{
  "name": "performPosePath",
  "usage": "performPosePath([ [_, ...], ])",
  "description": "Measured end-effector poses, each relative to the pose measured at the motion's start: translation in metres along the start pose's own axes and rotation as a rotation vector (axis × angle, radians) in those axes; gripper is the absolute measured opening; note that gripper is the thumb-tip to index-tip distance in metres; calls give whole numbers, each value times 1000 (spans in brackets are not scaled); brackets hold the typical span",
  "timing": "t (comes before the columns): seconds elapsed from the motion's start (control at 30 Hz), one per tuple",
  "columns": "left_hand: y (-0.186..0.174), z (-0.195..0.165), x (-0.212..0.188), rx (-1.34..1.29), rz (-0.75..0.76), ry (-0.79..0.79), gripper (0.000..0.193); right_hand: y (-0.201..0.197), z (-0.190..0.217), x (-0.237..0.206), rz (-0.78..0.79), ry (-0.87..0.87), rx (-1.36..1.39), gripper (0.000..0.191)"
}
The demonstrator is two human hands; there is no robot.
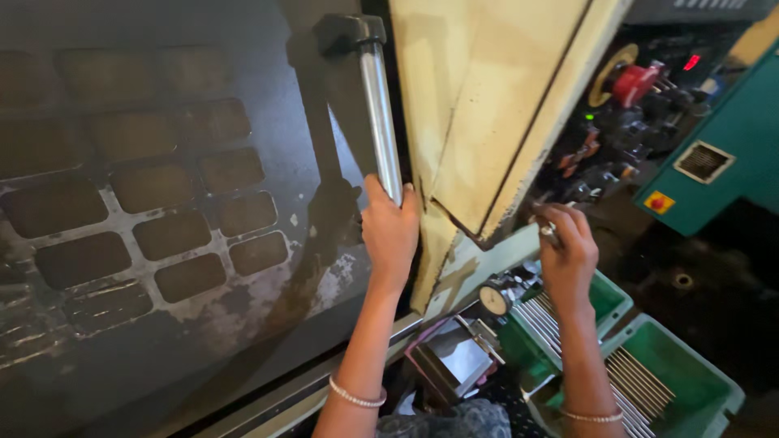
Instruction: The person retrieves metal rods from a machine, measures them with a dial indicator, and places them into green bins. The person repeats this process for multiple rods, organizing them by size.
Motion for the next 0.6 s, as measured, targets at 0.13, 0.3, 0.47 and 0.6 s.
performPosePath([
  [0.13,27,-8,-4,-62,41,27,36,5,-16,2,32,46,26,22],
  [0.3,56,-10,0,-54,37,74,36,11,-28,8,67,146,57,21],
  [0.47,55,-7,-1,-29,-6,77,33,-8,11,7,129,138,-137,29],
  [0.6,62,-7,-1,-24,-28,106,31,-13,26,-32,268,296,28,37],
])
Point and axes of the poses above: each hand's wrist, its own x-axis towards the middle knuckle, its own y-axis out of the palm, z = x × y, the point moved 10 cm from there along x, towards the middle knuckle, and after that the axes turned 9 degrees about -y, right-handed, at the moved point
